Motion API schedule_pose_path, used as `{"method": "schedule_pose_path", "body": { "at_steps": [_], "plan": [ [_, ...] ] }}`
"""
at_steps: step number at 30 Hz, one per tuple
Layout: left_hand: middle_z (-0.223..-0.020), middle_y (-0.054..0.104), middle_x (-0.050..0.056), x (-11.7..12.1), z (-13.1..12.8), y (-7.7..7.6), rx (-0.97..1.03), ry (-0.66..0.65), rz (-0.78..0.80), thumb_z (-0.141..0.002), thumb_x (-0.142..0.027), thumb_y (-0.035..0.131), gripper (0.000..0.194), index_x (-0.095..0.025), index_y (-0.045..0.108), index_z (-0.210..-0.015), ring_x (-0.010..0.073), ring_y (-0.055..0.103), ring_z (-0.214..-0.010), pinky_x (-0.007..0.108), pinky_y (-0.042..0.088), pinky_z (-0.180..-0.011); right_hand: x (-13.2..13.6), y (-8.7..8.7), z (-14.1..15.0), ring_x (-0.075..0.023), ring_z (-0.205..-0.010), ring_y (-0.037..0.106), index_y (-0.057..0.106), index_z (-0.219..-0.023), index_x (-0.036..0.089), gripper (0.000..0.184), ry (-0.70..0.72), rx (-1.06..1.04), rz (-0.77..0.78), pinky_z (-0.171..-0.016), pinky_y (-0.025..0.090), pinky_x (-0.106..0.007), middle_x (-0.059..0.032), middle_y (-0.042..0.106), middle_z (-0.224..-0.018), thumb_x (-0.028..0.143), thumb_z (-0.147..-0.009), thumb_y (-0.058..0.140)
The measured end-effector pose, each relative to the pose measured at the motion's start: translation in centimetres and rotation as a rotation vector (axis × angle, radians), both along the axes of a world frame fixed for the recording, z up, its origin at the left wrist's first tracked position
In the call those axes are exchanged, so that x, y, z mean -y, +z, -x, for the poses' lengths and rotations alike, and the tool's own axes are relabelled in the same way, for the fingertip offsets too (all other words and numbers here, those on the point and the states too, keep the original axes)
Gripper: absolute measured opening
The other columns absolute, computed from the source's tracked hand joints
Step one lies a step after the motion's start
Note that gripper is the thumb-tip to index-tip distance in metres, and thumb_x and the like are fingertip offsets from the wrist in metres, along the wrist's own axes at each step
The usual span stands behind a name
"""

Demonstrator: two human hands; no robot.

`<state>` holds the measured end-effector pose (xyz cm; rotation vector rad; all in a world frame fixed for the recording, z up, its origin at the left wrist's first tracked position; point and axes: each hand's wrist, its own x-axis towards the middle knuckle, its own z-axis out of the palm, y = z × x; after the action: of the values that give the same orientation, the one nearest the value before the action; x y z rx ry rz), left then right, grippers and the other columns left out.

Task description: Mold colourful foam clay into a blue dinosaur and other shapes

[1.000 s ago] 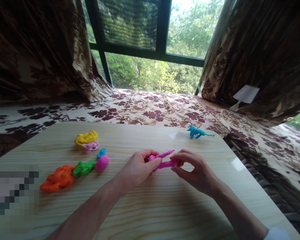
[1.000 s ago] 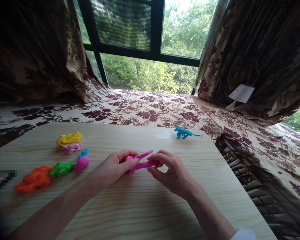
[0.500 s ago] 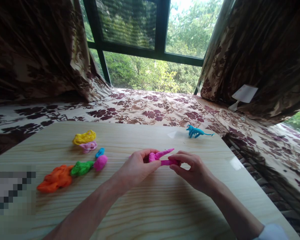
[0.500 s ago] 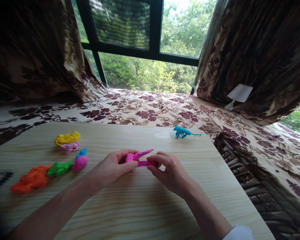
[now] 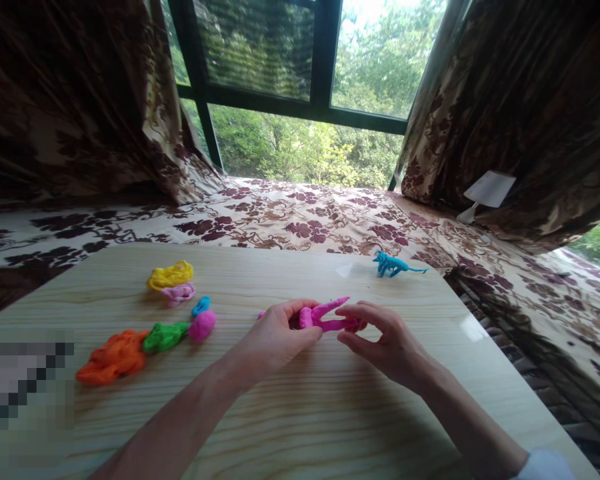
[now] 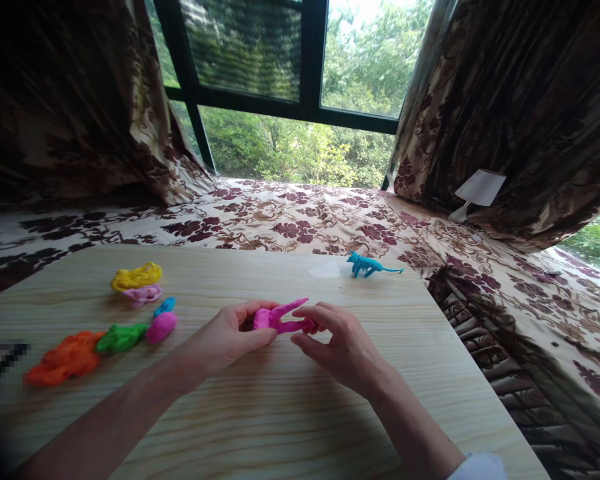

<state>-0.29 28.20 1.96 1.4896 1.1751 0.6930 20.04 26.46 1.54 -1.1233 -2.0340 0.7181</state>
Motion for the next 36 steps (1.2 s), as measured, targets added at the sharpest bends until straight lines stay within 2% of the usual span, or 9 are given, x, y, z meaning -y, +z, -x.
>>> {"method": "schedule_pose_path", "body": {
  "at_steps": [2,7,16,19,22,25,30,36],
  "plan": [
    [-0.091,0.067,0.001,0.11,-0.10,0.05,0.024,-0.034,0.010,-0.072,-0.027,0.057,0.046,-0.022,0.056,-0.118,0.0205,0.059,-0.086,0.026,0.043,-0.072,-0.05,-0.15,0.13,-0.0136,-0.078,0.058,0.061,-0.104,0.023,0.024,0.040,-0.019,0.015,-0.061,0.046,-0.023,-0.0032,0.062,-0.093,0.019,-0.080,0.059],
    [-0.091,0.066,0.001,0.43,-0.25,0.43,0.056,-0.086,0.038,-0.074,-0.025,0.056,0.049,-0.024,0.052,-0.122,0.0192,0.059,-0.086,0.026,0.043,-0.073,-0.22,-0.54,0.28,-0.0142,-0.079,0.058,0.062,-0.104,0.021,0.024,0.055,-0.026,-0.011,-0.066,0.047,-0.025,-0.0051,0.062,-0.096,0.016,-0.081,0.057],
    [-0.091,0.066,0.001,0.56,-0.55,0.87,0.041,-0.123,-0.003,-0.074,-0.020,0.053,0.047,-0.024,0.053,-0.121,0.0201,0.058,-0.091,0.026,0.043,-0.077,-0.19,-0.32,0.18,-0.0132,-0.075,0.057,0.065,-0.095,0.021,0.016,0.018,-0.012,-0.055,-0.057,0.042,-0.022,-0.0040,0.064,-0.089,0.021,-0.085,0.053],
    [-0.090,0.066,0.000,0.33,-0.40,0.57,0.030,-0.119,-0.022,-0.076,-0.020,0.051,0.047,-0.025,0.053,-0.122,0.0202,0.058,-0.091,0.026,0.043,-0.077,-0.11,0.13,0.01,-0.0137,-0.077,0.057,0.063,-0.102,0.022,0.021,0.053,0.061,-0.046,-0.063,0.044,-0.024,-0.0039,0.063,-0.091,0.022,-0.083,0.056],
    [-0.089,0.066,-0.001,0.17,-0.15,0.22,0.029,-0.113,-0.031,-0.075,-0.019,0.050,0.048,-0.027,0.052,-0.122,0.0198,0.058,-0.091,0.026,0.043,-0.078,-0.06,0.31,-0.02,-0.0161,-0.089,0.057,0.058,-0.113,0.025,0.033,0.080,0.113,-0.086,-0.075,0.044,-0.027,-0.0049,0.062,-0.104,0.020,-0.081,0.058],
    [-0.091,0.066,-0.002,0.22,-0.04,0.12,0.042,-0.121,-0.029,-0.074,-0.016,0.049,0.050,-0.027,0.052,-0.123,0.0194,0.058,-0.092,0.026,0.043,-0.078,-0.06,0.15,0.12,-0.0175,-0.099,0.054,0.057,-0.114,0.026,0.035,0.094,0.124,-0.128,-0.083,0.042,-0.029,-0.0052,0.059,-0.112,0.015,-0.081,0.055],
    [-0.094,0.066,-0.002,0.49,-0.32,0.31,0.094,-0.141,-0.018,-0.073,-0.013,0.050,0.050,-0.026,0.054,-0.121,0.0190,0.057,-0.095,0.025,0.043,-0.079,0.03,-0.06,0.19,-0.0141,-0.082,0.058,0.057,-0.113,0.026,0.032,0.085,0.138,-0.069,-0.068,0.046,-0.025,-0.0036,0.062,-0.104,0.017,-0.083,0.052],
    [-0.094,0.066,-0.001,0.58,-0.64,0.34,0.131,-0.136,0.020,-0.075,-0.015,0.050,0.049,-0.026,0.052,-0.123,0.0197,0.058,-0.093,0.027,0.045,-0.077,0.16,-0.03,0.03,-0.0122,-0.074,0.057,0.055,-0.113,0.027,0.032,0.088,0.167,-0.081,-0.064,0.046,-0.024,-0.0020,0.061,-0.106,0.016,-0.082,0.053]
  ]
}}
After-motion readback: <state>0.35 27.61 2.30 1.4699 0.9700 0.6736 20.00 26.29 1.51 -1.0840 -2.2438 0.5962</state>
